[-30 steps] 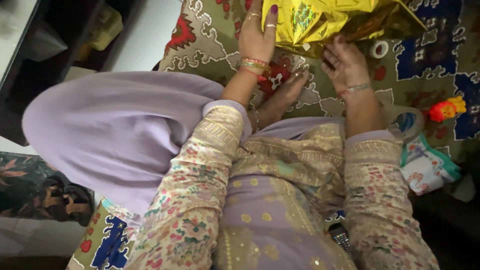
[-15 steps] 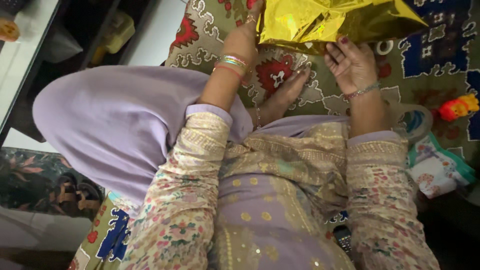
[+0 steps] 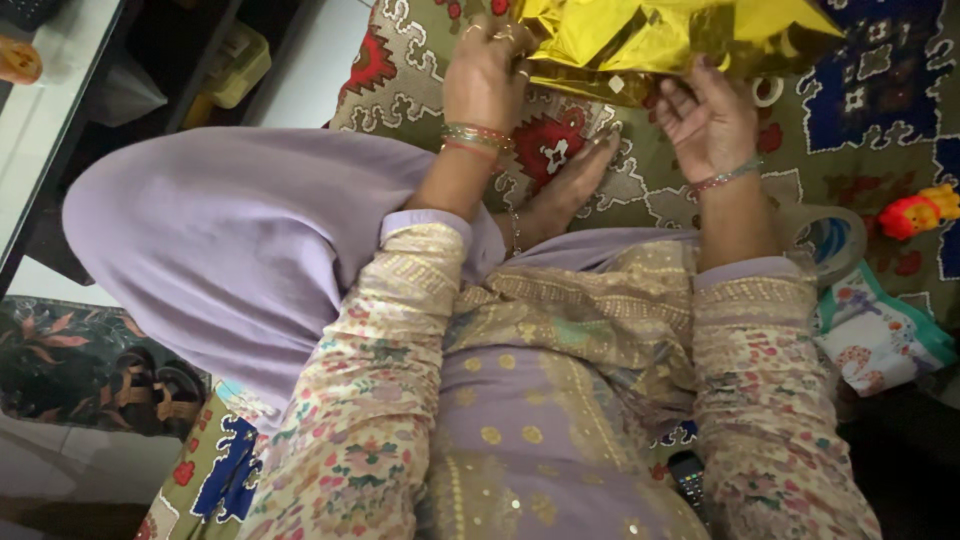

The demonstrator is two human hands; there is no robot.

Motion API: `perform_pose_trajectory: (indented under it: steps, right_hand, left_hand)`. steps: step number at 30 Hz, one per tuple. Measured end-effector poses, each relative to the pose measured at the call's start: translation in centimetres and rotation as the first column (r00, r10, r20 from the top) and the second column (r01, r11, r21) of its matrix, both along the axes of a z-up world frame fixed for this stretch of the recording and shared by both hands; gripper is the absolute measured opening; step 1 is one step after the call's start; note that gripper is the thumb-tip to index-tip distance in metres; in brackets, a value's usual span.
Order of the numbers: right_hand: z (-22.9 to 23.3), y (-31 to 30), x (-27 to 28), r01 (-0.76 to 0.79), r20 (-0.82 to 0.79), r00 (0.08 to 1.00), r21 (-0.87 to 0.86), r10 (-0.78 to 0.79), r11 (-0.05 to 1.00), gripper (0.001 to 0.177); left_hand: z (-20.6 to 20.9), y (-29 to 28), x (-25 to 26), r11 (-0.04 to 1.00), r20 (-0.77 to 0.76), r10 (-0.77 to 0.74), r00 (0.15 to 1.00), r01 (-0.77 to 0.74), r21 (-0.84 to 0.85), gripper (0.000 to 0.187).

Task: The person wraps a small box with gold foil paper while sitting on a bed. They fold the paper around the box, tear off pieces of clear tape, and press the tape onto the paper to secure the folds.

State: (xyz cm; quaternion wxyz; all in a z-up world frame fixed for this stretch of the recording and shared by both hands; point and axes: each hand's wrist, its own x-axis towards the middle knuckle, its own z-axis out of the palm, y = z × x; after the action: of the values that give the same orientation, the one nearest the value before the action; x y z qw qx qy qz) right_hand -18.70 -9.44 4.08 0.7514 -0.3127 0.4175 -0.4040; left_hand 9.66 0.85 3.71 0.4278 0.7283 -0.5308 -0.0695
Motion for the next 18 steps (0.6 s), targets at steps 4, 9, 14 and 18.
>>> perform_pose_trajectory:
  steps: [4,9,14,18]
  right_hand:
    - [0.3,0.1,-0.8,0.033,0.040,0.999,-0.016,-0.033,0.999,0.031]
    - [-0.2,-0.1,-0.8,0.058,0.005,0.998,0.061,-0.058,0.996,0.030]
    - [-0.7,-0.3,-1.2,0.002,-0.103,0.995,-0.021,-0.004,1.000,0.029]
    - [-1.1,-0.5,-1.5,0.102,-0.272,0.956,-0.060,-0.114,0.993,0.029]
  left_hand:
    - [0.3,-0.2,-0.6,0.998,-0.013,-0.008,1.000,0.009,0.059,0.035]
    - [-0.3,-0.4,-0.7,0.999,0.058,-0.016,0.998,0.018,-0.027,0.046]
    - [-0.6,-0.2,-0.7,0.997,0.178,-0.067,0.982,0.074,-0.033,0.033]
    - [-0.1,0.3,-1.3,0.987,0.321,-0.123,0.939,0.149,-0.057,0.021]
